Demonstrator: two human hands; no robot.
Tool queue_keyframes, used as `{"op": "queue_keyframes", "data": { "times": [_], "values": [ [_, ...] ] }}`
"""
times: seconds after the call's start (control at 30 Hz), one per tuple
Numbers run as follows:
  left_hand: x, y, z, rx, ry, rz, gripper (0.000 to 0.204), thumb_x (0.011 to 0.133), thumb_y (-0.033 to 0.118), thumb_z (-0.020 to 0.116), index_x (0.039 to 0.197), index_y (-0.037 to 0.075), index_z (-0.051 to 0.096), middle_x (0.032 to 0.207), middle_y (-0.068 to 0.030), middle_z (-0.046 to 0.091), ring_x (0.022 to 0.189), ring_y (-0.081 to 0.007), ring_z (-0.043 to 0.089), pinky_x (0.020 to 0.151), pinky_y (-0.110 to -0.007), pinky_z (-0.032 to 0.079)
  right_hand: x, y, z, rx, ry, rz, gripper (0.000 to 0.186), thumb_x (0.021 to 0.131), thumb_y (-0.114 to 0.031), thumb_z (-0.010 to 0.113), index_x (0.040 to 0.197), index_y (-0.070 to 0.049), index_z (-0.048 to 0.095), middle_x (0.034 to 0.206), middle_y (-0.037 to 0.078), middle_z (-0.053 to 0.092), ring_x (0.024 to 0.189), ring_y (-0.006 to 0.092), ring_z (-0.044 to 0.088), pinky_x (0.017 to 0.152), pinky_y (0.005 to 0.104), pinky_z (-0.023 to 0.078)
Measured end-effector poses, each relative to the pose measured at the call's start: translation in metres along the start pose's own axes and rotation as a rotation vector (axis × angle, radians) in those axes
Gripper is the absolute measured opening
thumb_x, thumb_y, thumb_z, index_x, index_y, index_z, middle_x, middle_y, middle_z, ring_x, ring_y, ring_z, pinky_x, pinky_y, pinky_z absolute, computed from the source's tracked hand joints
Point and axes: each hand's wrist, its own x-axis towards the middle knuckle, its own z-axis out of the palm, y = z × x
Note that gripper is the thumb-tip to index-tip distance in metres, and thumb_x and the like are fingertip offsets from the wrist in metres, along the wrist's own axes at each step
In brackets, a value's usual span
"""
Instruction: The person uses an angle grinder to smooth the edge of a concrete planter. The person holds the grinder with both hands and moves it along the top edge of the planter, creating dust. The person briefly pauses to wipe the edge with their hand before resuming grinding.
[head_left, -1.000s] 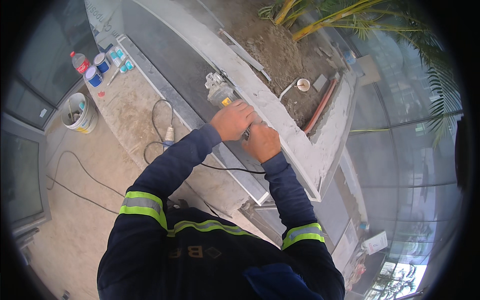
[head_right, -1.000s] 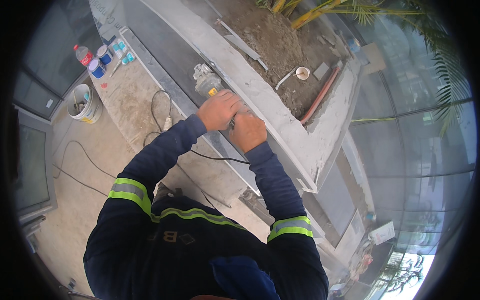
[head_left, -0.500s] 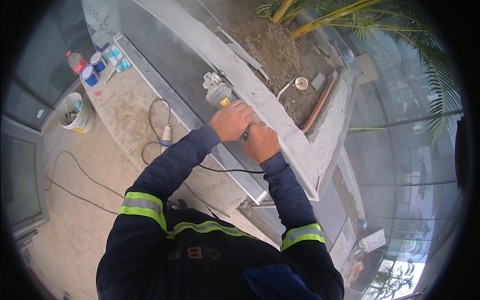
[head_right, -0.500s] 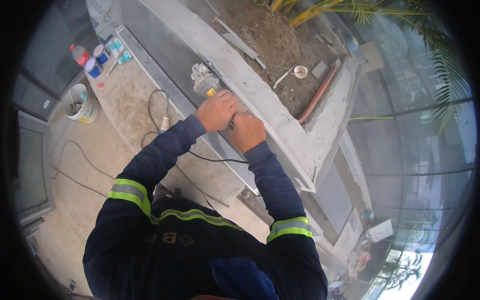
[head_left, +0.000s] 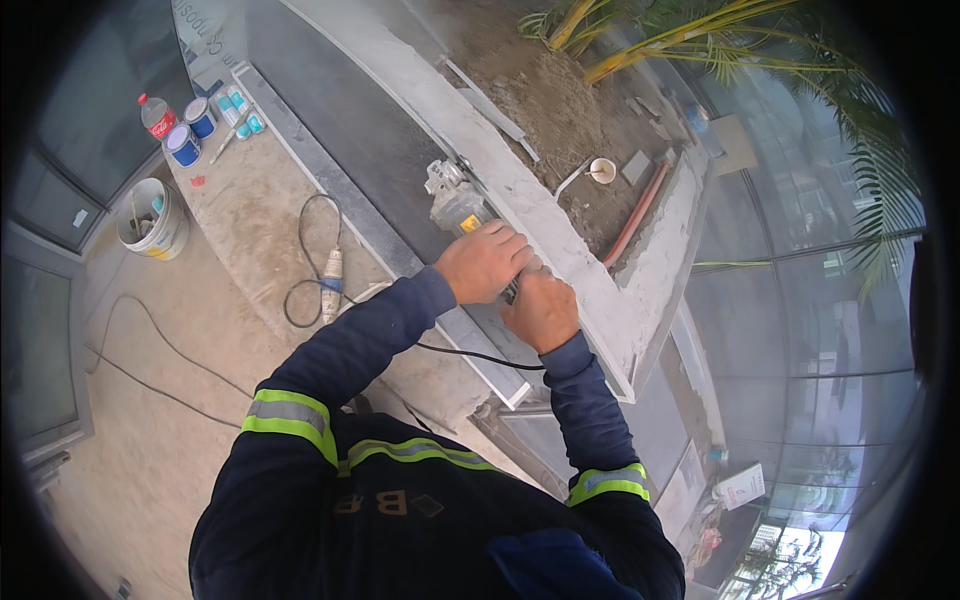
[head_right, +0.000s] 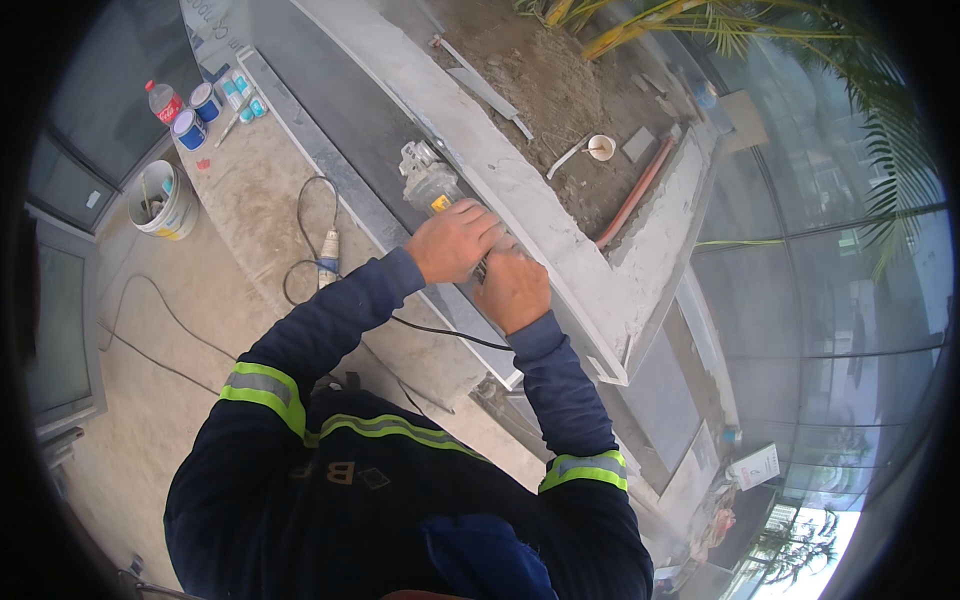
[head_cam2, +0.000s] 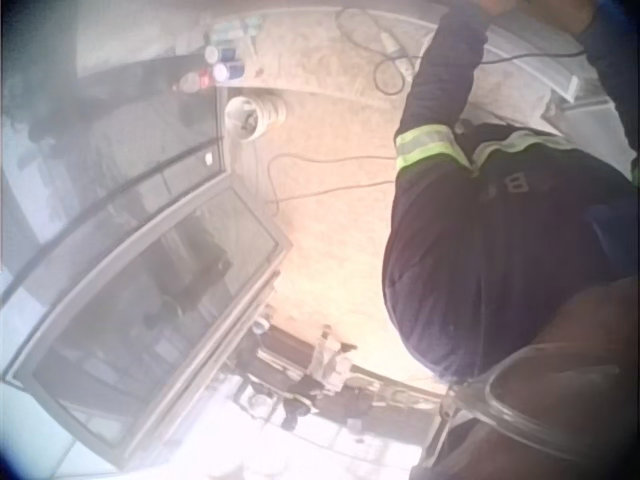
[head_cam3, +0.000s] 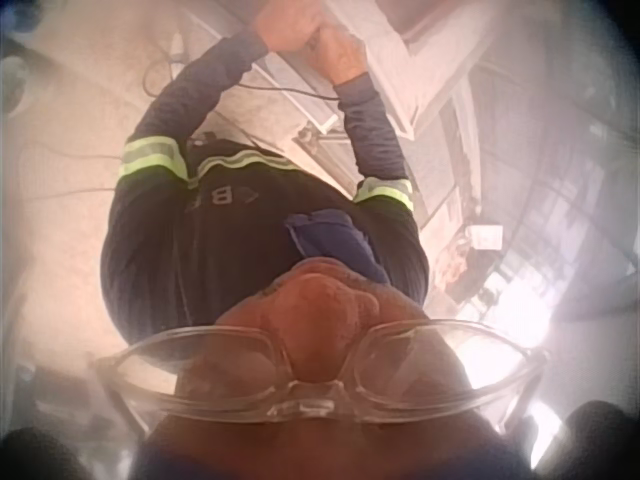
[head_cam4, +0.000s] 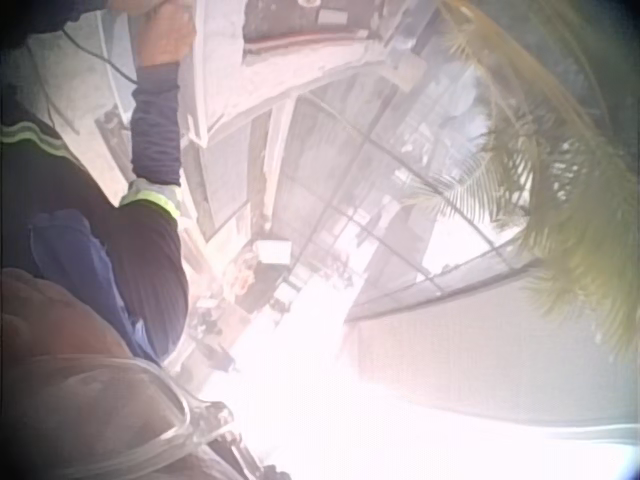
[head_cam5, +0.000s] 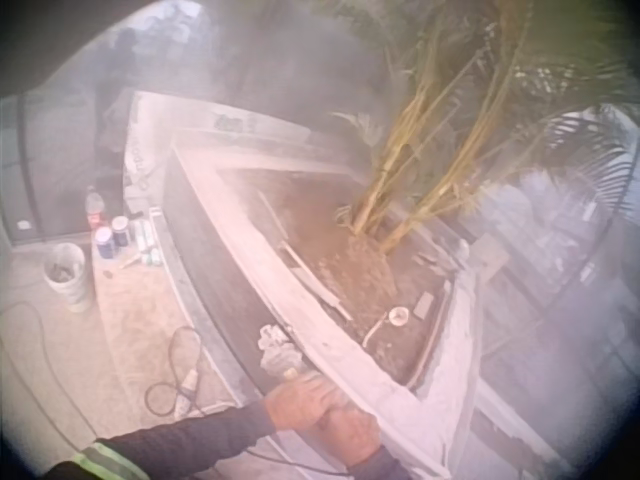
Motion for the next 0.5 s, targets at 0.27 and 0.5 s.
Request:
{"op": "queue_keyframes", "data": {
  "times": [0.27, 0.5],
  "values": [
    [-0.008, -0.028, 0.002, -0.017, -0.068, -0.065, 0.027, 0.075, 0.007, 0.068, 0.102, 0.004, 0.067, 0.107, -0.012, 0.066, 0.102, -0.0316, 0.063, 0.099, -0.042, 0.049, 0.03, 0.003, 0.026, 0.029, 0.023, -0.065, 0.033, 0.07, -0.017, 0.082, 0.089, 0.005, 0.067, 0.082, 0.026, 0.071, 0.075, 0.0432, 0.073, 0.07, 0.0503, 0.06],
    [-0.009, -0.046, -0.001, -0.03, -0.058, -0.09, 0.03, 0.073, 0.007, 0.069, 0.103, 0.005, 0.066, 0.105, -0.012, 0.064, 0.104, -0.0324, 0.062, 0.1, -0.042, 0.048, 0.048, -0.006, 0.028, 0.011, 0.058, -0.039, 0.015, 0.072, -0.014, 0.077, 0.081, -0.002, 0.074, 0.083, 0.024, 0.073, 0.077, 0.0402, 0.074, 0.071, 0.0492, 0.06]
  ]
}}
